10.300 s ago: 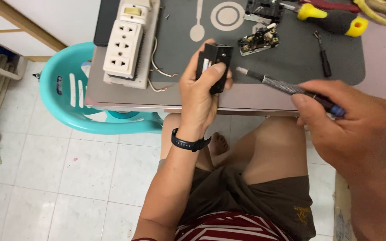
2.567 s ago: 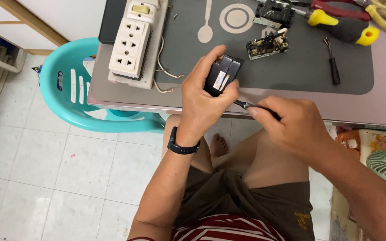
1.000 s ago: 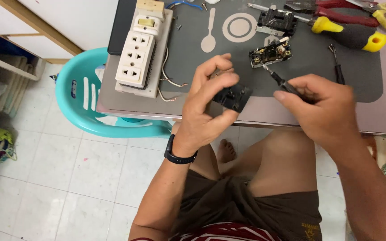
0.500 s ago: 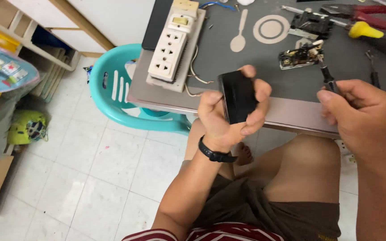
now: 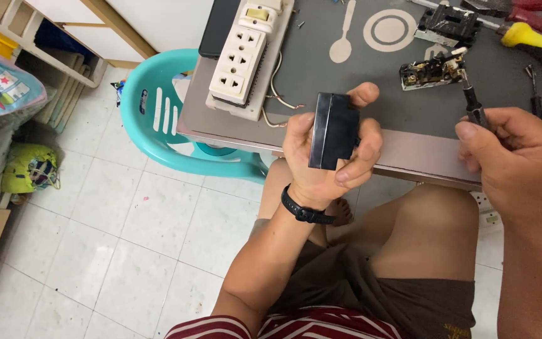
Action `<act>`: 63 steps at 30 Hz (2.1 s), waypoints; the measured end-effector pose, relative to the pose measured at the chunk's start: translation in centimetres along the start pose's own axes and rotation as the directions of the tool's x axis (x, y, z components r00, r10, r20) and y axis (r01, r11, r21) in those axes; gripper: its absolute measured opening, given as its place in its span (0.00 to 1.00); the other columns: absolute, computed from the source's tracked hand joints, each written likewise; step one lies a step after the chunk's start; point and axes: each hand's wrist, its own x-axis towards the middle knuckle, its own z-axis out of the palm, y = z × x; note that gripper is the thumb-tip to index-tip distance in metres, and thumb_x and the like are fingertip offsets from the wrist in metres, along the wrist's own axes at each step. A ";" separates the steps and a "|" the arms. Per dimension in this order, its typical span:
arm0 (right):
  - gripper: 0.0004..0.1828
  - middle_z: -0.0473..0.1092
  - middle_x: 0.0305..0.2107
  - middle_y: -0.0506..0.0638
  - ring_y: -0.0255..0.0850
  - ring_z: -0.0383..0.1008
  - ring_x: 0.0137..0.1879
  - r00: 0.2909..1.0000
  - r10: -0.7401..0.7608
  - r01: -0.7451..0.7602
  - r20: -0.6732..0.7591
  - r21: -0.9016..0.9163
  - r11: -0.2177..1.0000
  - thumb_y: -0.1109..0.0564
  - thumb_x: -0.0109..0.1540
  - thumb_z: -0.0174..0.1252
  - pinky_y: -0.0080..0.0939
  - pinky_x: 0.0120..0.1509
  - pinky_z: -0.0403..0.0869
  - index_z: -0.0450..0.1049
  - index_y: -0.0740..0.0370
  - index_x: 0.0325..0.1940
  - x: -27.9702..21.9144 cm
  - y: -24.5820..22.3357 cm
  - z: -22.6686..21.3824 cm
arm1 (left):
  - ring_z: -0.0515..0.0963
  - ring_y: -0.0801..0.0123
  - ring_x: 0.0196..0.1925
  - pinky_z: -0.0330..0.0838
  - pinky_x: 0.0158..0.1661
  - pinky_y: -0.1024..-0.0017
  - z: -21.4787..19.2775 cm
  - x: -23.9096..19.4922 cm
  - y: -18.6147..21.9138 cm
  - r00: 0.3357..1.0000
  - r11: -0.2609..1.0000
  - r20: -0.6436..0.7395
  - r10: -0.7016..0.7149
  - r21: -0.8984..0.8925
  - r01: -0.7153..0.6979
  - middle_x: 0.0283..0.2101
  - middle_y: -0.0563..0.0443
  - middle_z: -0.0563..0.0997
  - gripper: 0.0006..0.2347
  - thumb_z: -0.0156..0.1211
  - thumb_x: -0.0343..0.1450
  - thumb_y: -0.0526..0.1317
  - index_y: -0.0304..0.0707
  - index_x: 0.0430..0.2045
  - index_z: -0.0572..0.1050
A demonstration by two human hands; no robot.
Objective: The person uses a screwdriver to unscrew and disassemble a black electrical component, then manipulates the internal metal parts and wires by hand. The person works at a table with various tools and electrical parts visible.
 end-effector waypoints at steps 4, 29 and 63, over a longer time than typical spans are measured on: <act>0.02 0.65 0.24 0.55 0.34 0.61 0.26 1.000 0.021 -0.021 -0.021 0.007 1.000 0.70 0.70 0.58 0.32 0.31 0.61 0.72 0.74 0.46 0.1 0.6 0.1 | 0.59 0.66 0.17 0.51 0.17 0.72 0.1 0.2 0.1 1.000 1.000 0.024 0.000 0.028 -0.001 0.36 0.29 0.74 0.26 0.46 0.74 0.52 0.34 0.62 0.60; 0.15 0.60 0.16 0.44 0.36 0.55 0.22 0.915 -0.370 0.390 0.159 -0.116 0.914 0.53 0.55 0.68 0.37 0.28 0.58 0.69 0.61 0.28 0.3 -8.1 4.4 | 0.78 0.64 0.49 0.74 0.53 0.68 5.4 0.3 -1.1 0.928 0.337 -0.262 0.263 0.927 0.166 0.47 0.44 0.78 0.24 0.44 0.75 0.55 0.32 0.54 0.70; 0.06 0.59 0.20 0.47 0.32 0.56 0.26 0.983 0.179 -0.176 0.044 -0.061 0.982 0.64 0.69 0.53 0.32 0.29 0.58 0.76 0.67 0.46 -0.2 -4.4 1.6 | 0.59 0.63 0.17 0.54 0.21 0.70 1.8 -0.4 0.9 0.984 0.949 -0.104 -0.146 0.266 0.169 0.30 0.28 0.74 0.28 0.34 0.79 0.60 0.34 0.59 0.65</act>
